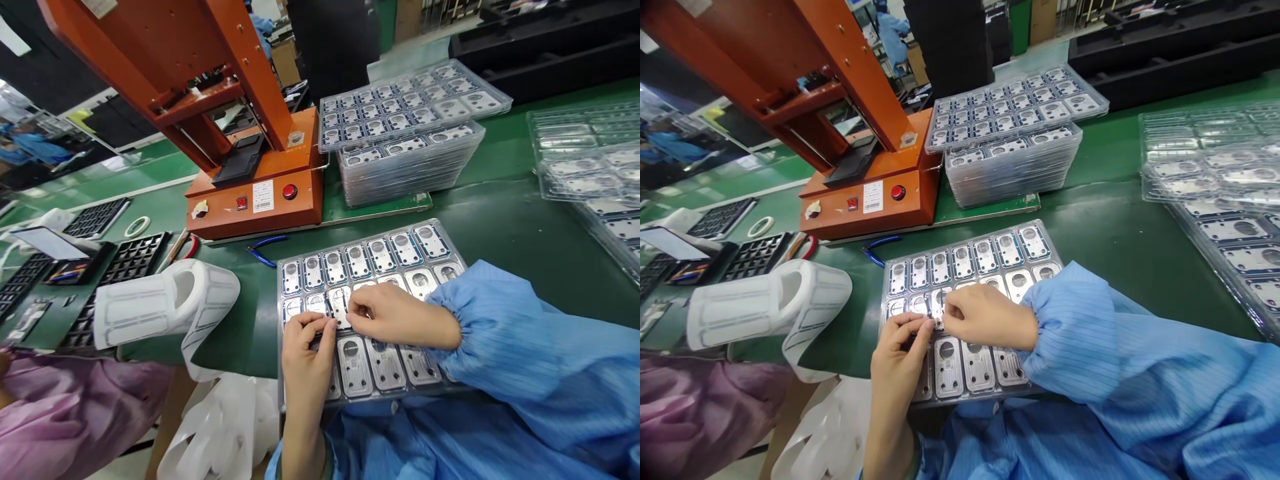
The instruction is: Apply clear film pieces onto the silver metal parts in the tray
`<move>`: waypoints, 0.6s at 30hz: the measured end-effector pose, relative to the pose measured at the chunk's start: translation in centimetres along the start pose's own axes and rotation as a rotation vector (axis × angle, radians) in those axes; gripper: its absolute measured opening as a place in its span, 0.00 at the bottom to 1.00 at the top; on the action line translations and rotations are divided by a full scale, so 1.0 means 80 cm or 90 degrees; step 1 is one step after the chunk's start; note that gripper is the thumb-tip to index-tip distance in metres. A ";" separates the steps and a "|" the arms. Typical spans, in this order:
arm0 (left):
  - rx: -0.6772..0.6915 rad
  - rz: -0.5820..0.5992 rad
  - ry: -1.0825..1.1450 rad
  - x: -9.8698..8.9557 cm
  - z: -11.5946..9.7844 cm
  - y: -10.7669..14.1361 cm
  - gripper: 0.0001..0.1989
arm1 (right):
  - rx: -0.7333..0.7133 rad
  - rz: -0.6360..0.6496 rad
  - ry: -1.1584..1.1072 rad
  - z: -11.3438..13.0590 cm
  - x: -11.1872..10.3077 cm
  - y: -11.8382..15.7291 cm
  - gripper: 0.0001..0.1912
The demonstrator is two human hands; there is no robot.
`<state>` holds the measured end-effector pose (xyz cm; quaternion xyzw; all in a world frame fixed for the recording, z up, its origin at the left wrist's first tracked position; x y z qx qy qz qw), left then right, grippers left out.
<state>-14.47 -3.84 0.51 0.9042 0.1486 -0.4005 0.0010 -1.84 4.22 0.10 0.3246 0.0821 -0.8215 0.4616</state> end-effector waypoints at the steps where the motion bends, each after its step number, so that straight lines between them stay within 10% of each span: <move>1: -0.003 0.003 -0.003 0.001 0.000 0.000 0.08 | 0.001 -0.001 0.004 0.000 0.000 0.000 0.08; 18: 0.027 0.002 -0.011 0.002 -0.009 -0.002 0.07 | -0.003 -0.017 0.017 -0.003 -0.001 -0.001 0.08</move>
Point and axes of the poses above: each hand's wrist, its own y-axis away from the middle knuckle, its own x-axis out of the palm, z = x × y, the point moved 9 cm from there along -y, towards the middle knuckle, and after that the axes turned 10 degrees about z, right-handed, at the moved point
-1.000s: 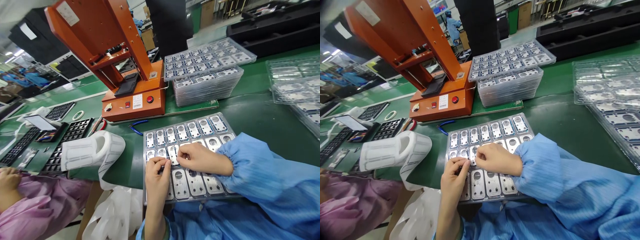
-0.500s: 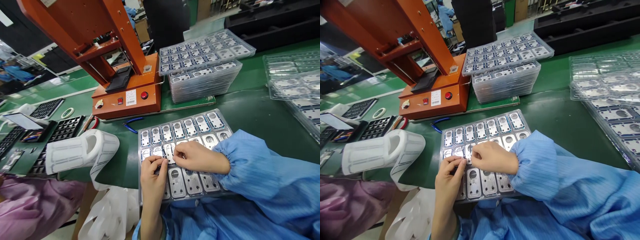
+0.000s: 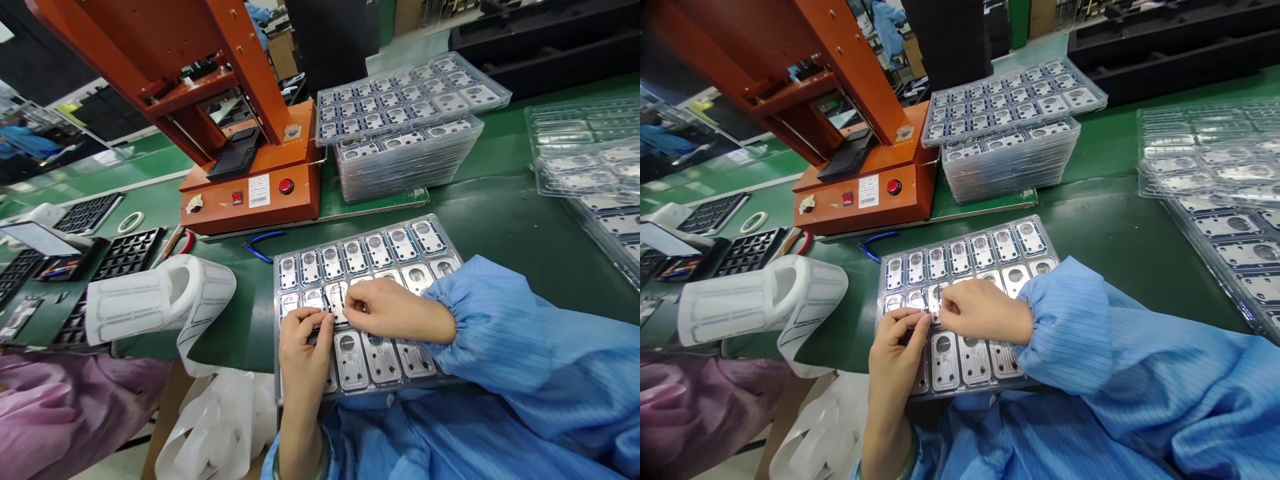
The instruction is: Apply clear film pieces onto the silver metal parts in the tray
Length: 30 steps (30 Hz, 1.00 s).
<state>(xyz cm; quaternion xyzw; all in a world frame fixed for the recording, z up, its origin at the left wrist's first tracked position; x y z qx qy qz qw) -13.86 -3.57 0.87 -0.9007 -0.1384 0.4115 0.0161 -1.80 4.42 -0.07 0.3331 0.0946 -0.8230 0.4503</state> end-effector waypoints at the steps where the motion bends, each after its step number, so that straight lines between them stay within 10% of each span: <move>1: -0.001 0.000 0.000 0.000 0.000 0.000 0.07 | -0.001 0.000 0.000 -0.001 0.001 0.000 0.08; 30: 0.006 0.007 -0.024 0.001 -0.002 0.000 0.06 | -0.045 -0.021 0.073 0.013 0.001 0.007 0.08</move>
Point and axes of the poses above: each hand's wrist, its own y-axis away from the middle knuckle, its own x-axis out of the palm, z = x × y, the point moved 9 cm from there along -y, towards the middle knuckle, and after that the axes turned 10 degrees about z, right-handed, at the moved point
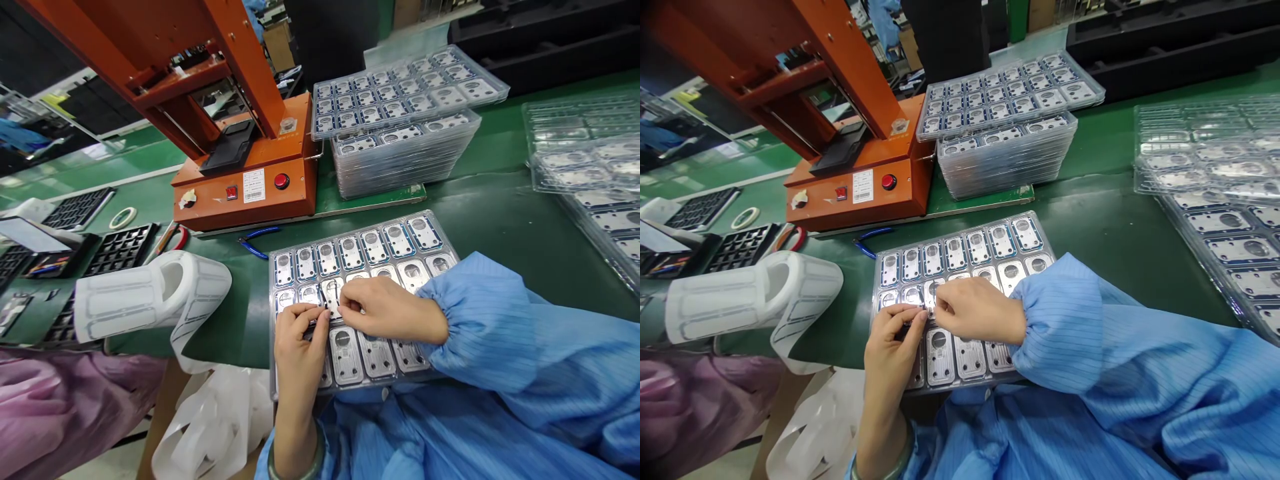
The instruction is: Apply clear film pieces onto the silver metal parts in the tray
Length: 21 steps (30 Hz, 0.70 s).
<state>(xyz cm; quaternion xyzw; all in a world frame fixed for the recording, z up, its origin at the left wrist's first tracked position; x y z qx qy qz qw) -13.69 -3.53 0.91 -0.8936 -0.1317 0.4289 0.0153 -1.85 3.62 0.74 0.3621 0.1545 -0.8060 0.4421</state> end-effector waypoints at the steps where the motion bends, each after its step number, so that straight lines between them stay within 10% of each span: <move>1: -0.001 0.001 0.000 0.000 0.000 0.000 0.06 | -0.004 -0.001 0.002 0.001 0.000 0.000 0.08; 21: 0.017 -0.003 0.001 0.002 -0.003 -0.002 0.05 | -0.038 0.008 0.047 0.003 0.002 0.000 0.08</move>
Point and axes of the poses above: each hand's wrist, its own y-axis away from the middle knuckle, its own x-axis out of the palm, z = x × y, the point moved 9 cm from there along -y, towards the middle knuckle, and after that the axes turned 10 degrees about z, right-handed, at the moved point
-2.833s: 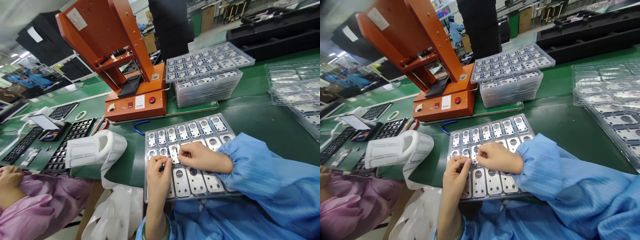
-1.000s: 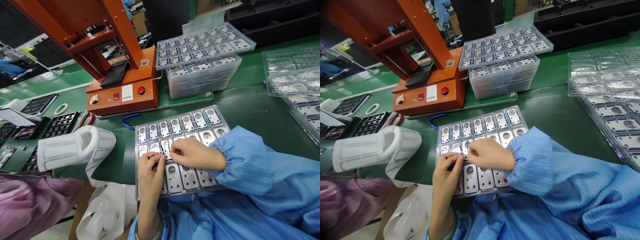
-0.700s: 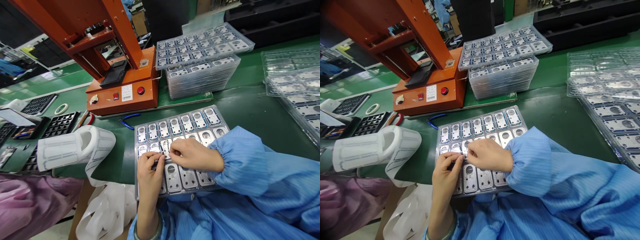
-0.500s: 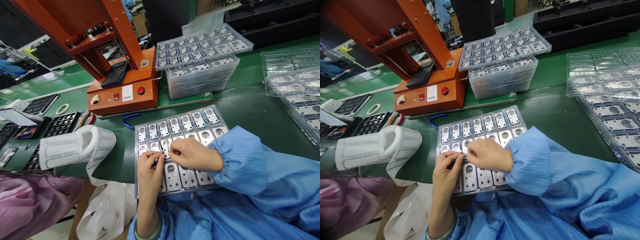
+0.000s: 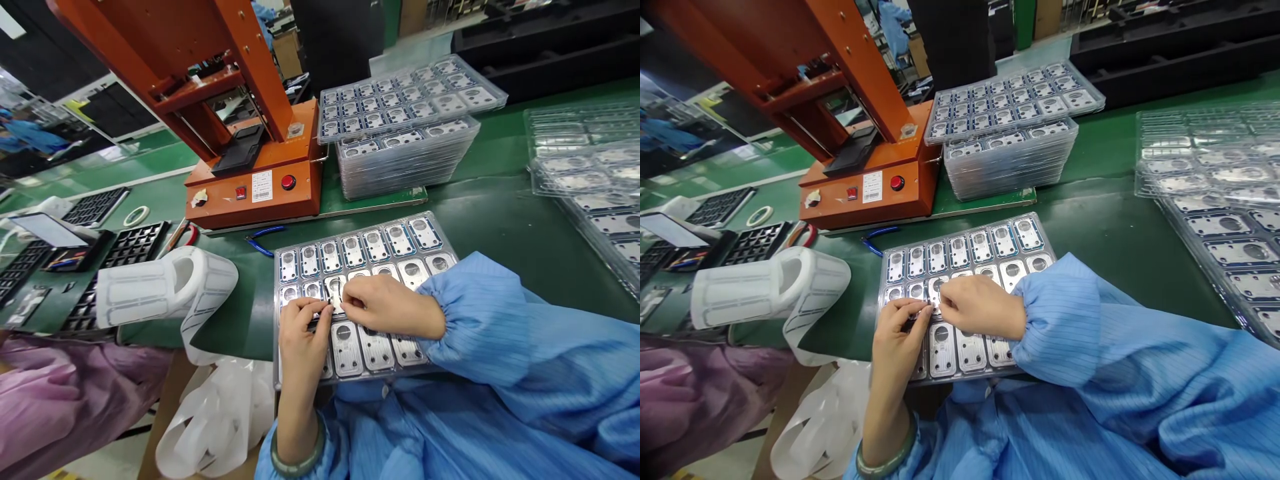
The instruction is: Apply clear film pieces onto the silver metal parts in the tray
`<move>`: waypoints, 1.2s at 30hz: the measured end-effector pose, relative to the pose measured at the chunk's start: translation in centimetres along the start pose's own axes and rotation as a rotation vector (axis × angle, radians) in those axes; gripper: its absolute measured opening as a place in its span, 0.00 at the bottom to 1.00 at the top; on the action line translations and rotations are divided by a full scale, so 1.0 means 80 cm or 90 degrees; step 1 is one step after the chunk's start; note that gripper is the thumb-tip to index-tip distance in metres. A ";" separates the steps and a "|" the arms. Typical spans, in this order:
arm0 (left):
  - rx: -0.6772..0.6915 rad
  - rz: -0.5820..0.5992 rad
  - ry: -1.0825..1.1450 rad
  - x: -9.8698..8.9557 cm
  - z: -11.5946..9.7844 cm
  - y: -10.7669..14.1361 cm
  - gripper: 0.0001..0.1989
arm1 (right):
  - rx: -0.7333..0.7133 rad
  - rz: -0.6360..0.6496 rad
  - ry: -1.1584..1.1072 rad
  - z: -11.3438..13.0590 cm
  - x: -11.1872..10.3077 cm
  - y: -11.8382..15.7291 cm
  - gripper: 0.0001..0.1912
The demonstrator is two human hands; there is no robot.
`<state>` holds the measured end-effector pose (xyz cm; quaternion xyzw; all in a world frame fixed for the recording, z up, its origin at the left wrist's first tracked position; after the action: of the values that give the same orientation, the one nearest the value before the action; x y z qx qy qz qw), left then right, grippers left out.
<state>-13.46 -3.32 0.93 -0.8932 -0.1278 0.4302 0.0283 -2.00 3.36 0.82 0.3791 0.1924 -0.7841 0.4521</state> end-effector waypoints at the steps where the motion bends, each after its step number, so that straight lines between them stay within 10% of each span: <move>1: 0.001 0.000 -0.001 0.000 0.000 0.000 0.05 | -0.002 0.001 0.004 0.000 0.000 0.000 0.08; 36: 0.041 0.004 -0.041 0.002 -0.011 0.001 0.03 | -0.005 0.034 0.015 -0.004 -0.004 0.002 0.06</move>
<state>-12.64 -3.32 1.31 -0.8777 -0.1122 0.4630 0.0515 -1.63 3.64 0.88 0.3912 0.1905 -0.7664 0.4725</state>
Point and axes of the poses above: each hand's wrist, its own y-axis away from the middle knuckle, its own x-axis out of the palm, z = x × y, the point moved 9 cm from there along -y, towards the middle knuckle, and after that the axes turned 10 degrees about z, right-handed, at the moved point
